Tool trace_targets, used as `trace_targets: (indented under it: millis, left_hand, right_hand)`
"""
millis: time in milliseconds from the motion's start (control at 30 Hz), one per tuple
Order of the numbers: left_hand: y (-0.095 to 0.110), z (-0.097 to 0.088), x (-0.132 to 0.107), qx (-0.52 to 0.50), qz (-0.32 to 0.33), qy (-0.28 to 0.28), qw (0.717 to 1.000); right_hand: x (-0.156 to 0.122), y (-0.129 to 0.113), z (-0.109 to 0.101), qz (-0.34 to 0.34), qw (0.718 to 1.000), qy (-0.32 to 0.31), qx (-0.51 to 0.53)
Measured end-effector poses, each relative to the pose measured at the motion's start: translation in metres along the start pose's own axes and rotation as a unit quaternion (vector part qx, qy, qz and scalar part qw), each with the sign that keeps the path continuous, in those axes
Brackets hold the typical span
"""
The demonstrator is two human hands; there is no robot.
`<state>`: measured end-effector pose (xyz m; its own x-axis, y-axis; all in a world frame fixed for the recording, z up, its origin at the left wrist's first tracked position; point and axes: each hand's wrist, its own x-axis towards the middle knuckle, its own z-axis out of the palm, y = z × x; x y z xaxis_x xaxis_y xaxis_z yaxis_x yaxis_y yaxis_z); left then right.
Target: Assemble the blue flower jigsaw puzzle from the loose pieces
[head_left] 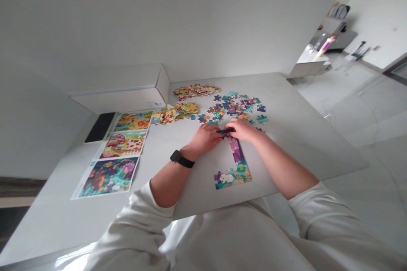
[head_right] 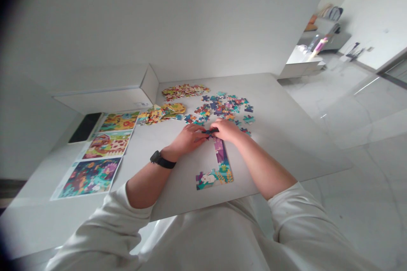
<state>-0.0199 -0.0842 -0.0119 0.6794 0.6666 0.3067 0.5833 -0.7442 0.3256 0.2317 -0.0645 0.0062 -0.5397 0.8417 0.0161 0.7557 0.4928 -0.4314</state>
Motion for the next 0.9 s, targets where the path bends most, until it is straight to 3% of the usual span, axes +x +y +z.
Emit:
trace_targets:
  millis: [267,400,567,733,900]
  left_hand:
    - [0.012,0.007,0.0,-0.017,0.025,-0.022,0.999]
    - [0.021,0.001,0.0,-0.024,0.017,-0.023,0.999]
    - [0.052,-0.008,-0.004,-0.066,0.118,-0.073,0.988]
    - [0.081,0.004,-0.013,-0.034,0.166,-0.12,0.978]
    - [0.084,0.015,-0.013,-0.014,0.164,-0.126,0.978]
  right_hand:
    - [-0.003,0.01,-0.012,0.003,1.0,-0.017,-0.018]
    - [-0.004,0.01,-0.014,-0.005,1.0,-0.019,-0.01]
    - [-0.006,0.011,-0.014,-0.016,1.0,-0.014,0.017]
    - [-0.007,0.011,-0.014,-0.011,1.0,-0.004,0.023]
    - [-0.006,0.011,-0.017,-0.001,1.0,-0.008,0.024]
